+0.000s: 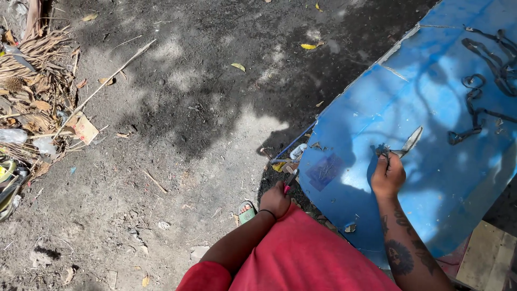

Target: Removing black straps and cutting the edges of a blue plastic barrel lid using snips and a knife in an outdoor setting.

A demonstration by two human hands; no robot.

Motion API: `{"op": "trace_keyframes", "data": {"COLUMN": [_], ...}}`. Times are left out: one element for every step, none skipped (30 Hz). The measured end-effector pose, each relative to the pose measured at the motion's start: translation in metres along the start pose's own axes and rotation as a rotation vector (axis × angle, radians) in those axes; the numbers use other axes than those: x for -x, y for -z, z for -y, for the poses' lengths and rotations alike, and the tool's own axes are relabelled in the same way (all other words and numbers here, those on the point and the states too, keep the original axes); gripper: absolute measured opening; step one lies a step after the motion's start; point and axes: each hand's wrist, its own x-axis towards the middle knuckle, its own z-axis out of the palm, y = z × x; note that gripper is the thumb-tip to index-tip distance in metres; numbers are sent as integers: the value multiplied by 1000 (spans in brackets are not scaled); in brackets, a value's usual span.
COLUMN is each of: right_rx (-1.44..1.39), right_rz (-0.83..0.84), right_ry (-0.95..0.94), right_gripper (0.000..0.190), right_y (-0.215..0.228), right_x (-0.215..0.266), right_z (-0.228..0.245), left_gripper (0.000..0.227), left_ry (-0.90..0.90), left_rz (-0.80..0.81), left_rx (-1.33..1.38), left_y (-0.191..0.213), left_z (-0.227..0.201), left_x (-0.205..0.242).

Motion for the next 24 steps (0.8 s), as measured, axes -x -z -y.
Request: {"op": "trace_keyframes", "data": {"right_rx": [28, 27, 18, 3, -7, -14, -21, -28, -24, -21, -30, -67, -104, -118, -194, -266, -274, -266, -260, -266, -342, -419, -427, -341], "right_rz": [-5, -3, 2, 11, 15, 33, 50, 60, 72, 85, 94, 109, 126, 131, 131, 145, 166, 118, 69, 81, 124, 167, 179, 159], "right_ry": [14, 16, 17, 22, 29, 25, 21, 30, 34, 42, 55, 46, 38, 60, 80, 93, 108, 172, 235, 244, 219, 192, 201, 224], "right_gripper": [21, 21, 21, 23, 23, 21, 20, 20, 19, 18, 18, 19, 20, 20, 23, 25, 25, 23, 22, 22, 21, 21, 21, 16], "right_y": [-1, 2, 4, 3, 4, 4, 4, 4, 4, 3, 5, 6, 7, 5, 3, 6, -3, -10, -18, -21, -23, -27, -37, -46], "right_x": [1, 1, 2, 1, -1, -1, -2, -1, 0, -1, 1, -2, -4, -9, -13, -10, -18, -23, -29, -34, -39, -45, -52, -53], "right_z": [-2, 1, 5, 10, 7, 4, 2, -2, -5, -8, -8, -9, -9, -11, -14, -19, -26, -32, -38, -34, -30, -23, -36, -50], "left_gripper": [26, 26, 26, 28, 28, 28, 28, 28, 29, 30, 30, 30, 31, 31, 33, 35, 35, 32, 29, 29, 30, 31, 31, 32], "left_ry": [-1, 0, 21, 46, 51, 58, 65, 74, 71, 67, 75, 67, 60, 66, 77, 98, 114, 122, 130, 139, 156, 173, 182, 193], "left_rz": [-21, -23, -19, -24, -34, -38, -42, -52, -39, -30, -43, -36, -29, -53, -8, 46, 33, 44, 54, 46, 33, 18, 8, -26], "left_rx": [19, 20, 51, 83, 85, 93, 101, 108, 97, 88, 97, 30, -37, -27, -34, -35, -18, 12, 42, 53, 84, 113, 122, 128], "left_y": [-4, -7, -9, -8, -11, -13, -16, -18, -19, -20, -24, -27, -29, -23, -17, -19, -19, -19, -18, -16, -14, -9, -16, -24], "left_z": [2, 0, -1, -1, -1, 0, 2, 1, 1, 1, 3, 3, 3, -2, -7, -9, -12, -15, -18, -23, -28, -33, -28, -20], "left_x": [-1, 0, 0, 0, -1, -1, -2, -3, -5, -7, -9, -14, -18, -18, -17, -9, -9, -8, -8, -1, 5, 11, 3, -2]}}
